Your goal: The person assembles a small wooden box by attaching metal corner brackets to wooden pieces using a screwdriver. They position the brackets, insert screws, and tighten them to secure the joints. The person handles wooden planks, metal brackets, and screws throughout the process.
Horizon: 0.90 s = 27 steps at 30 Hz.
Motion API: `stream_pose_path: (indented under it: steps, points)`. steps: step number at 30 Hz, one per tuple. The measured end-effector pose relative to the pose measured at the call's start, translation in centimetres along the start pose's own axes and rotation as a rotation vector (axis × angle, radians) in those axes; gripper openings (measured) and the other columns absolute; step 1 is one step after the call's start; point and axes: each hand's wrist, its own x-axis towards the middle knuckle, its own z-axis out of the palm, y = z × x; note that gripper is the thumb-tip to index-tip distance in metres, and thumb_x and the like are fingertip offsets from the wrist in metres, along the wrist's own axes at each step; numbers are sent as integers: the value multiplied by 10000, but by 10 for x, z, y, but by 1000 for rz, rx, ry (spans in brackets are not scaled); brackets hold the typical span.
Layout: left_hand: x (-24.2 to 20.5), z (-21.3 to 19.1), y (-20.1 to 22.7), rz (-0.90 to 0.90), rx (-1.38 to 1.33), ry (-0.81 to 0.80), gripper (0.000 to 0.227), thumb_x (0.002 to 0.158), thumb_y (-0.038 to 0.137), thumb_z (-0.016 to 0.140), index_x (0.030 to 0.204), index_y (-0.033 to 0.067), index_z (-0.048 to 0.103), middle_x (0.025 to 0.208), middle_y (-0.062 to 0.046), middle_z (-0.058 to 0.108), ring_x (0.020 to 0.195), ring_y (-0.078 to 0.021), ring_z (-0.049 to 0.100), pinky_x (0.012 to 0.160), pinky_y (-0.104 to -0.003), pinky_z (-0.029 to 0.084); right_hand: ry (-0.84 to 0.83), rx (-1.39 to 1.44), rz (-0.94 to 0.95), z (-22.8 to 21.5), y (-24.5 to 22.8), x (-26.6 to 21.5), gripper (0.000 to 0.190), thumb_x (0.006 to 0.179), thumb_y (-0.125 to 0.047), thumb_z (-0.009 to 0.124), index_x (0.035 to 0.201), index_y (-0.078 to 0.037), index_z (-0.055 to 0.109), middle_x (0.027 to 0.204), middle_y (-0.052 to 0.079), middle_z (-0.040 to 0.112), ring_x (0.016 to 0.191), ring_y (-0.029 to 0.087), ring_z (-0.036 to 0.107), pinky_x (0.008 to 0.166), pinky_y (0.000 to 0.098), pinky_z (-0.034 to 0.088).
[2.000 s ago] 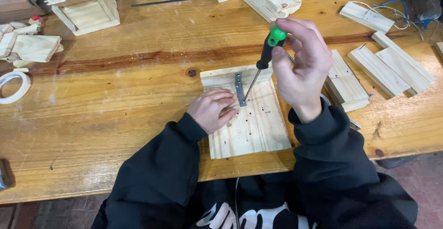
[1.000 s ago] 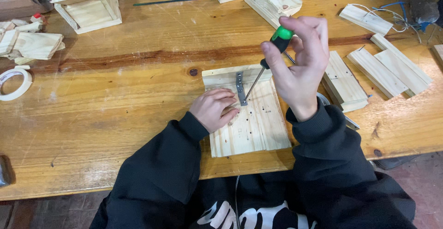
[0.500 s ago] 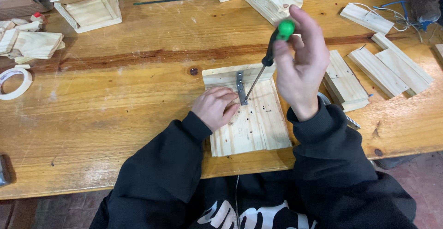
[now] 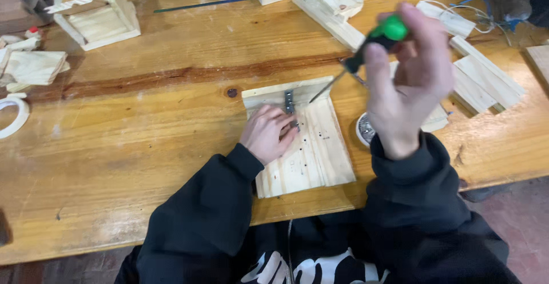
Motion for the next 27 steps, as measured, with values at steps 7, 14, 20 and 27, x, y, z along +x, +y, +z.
stream_pose_path:
  steps: [7,14,20,27]
  points:
    - [9,6,7,-25,-63,-32,174,926,225,649,950,109,776,852,-74,653,867,-317,625,759,-473,512,-2,-166,-32,-46,-3,-46,313,1057,93,632,1337,75,492,1220,279,564,1170,407,642,989,437,582]
    - [3,19,-2,-122,-74,-94,147,911,298,683,1000,197,743,897,6,664,924,-251,681,819,-394,547,-71,-376,-33,-68,9,-92,305,923,31,818,1116,123,600,1091,271,661,1004,436,714,809,442,598]
    - [5,10,4,-111,-42,-82,106,919,288,682,953,189,701,868,4,625,918,-245,683,812,-388,542,-264,-550,201,-66,12,-113,304,818,-104,925,973,-45,671,974,102,676,834,310,695,715,391,578]
    - [1,15,4,-89,15,-43,132,917,313,687,912,186,652,850,10,581,899,-236,674,805,-381,532,-777,-909,623,-65,3,-127,345,823,-410,794,1046,-159,712,838,49,699,745,366,743,686,559,620]
